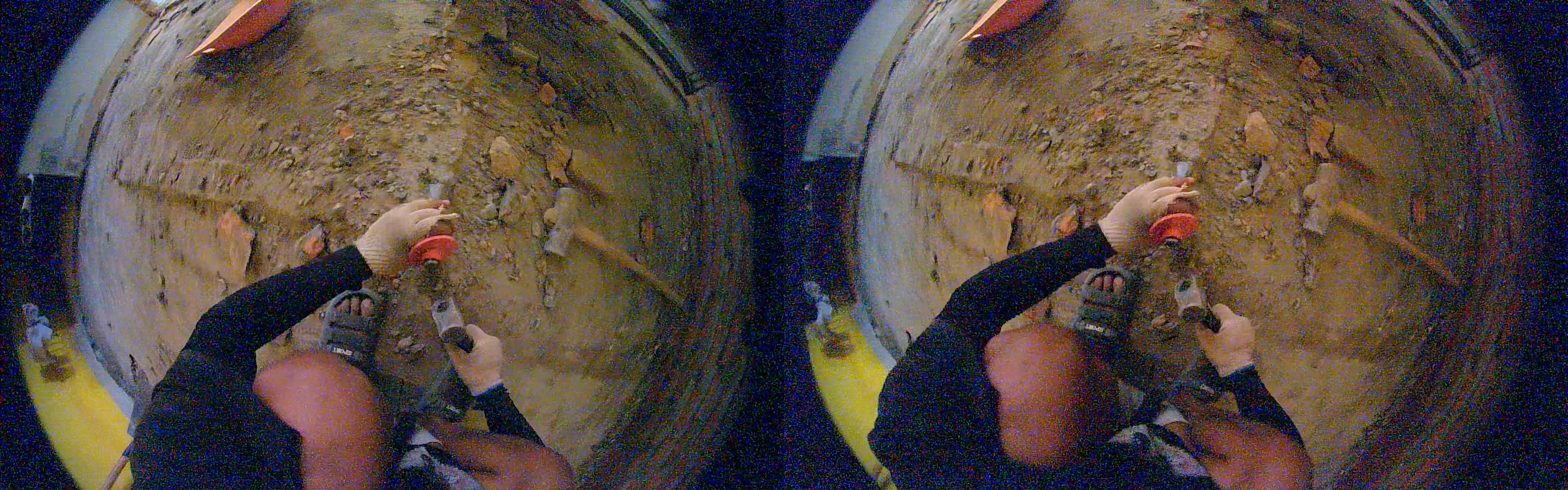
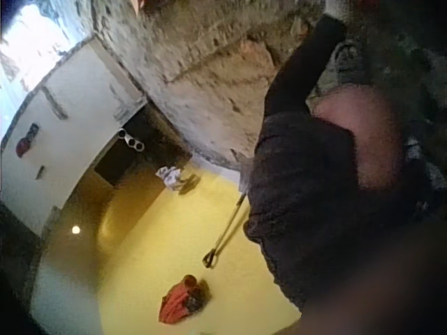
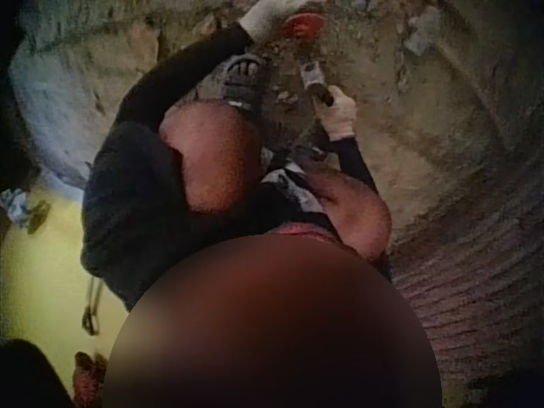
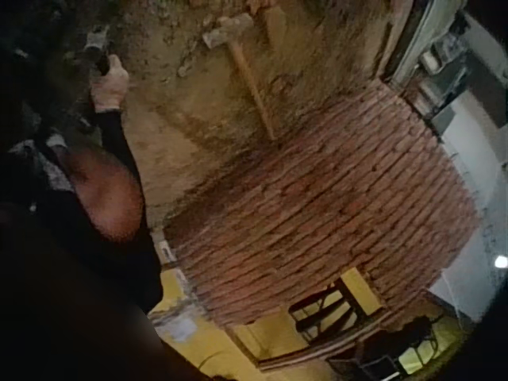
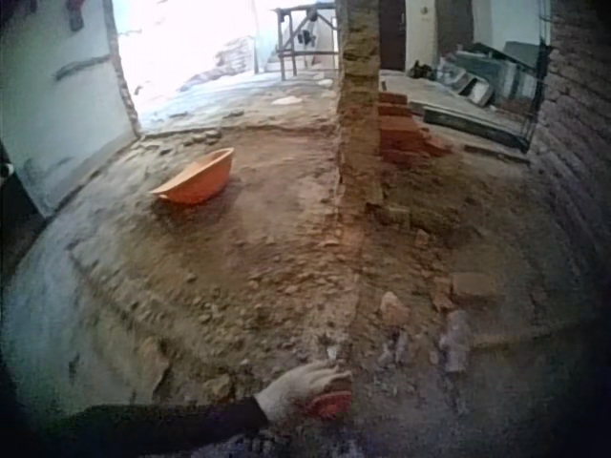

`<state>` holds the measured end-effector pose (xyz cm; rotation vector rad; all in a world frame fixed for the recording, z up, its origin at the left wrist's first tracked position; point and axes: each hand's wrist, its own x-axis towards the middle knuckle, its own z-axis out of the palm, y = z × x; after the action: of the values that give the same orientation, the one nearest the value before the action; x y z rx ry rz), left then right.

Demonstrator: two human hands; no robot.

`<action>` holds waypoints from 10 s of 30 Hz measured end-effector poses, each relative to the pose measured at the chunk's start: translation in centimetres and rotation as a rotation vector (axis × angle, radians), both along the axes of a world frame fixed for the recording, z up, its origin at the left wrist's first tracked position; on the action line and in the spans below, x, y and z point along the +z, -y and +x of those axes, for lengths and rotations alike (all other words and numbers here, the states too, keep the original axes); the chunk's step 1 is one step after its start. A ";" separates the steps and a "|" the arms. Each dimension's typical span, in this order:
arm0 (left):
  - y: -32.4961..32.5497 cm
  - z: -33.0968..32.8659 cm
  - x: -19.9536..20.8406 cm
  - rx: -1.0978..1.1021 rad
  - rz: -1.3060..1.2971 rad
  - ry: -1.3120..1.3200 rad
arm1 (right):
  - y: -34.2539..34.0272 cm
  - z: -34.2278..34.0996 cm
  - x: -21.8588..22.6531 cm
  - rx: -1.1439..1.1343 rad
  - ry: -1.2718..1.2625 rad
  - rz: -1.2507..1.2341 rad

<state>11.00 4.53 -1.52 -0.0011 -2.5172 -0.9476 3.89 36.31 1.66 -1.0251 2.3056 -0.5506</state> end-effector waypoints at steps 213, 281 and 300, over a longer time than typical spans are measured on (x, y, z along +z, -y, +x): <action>-4.8 21.5 11.0 1.216 1.151 -0.328 | 22.9 -20.1 11.6 -0.183 0.537 -0.668; -3.3 15.5 15.6 0.685 0.848 0.586 | 7.0 -9.6 -4.8 -0.710 1.354 0.113; -2.7 2.8 2.2 0.472 1.435 0.055 | 5.2 -14.5 -2.3 -0.560 1.577 0.015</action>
<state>13.82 7.20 0.68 0.9695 -1.2368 -2.2082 -10.64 31.06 -0.66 0.2258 1.0491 -1.0258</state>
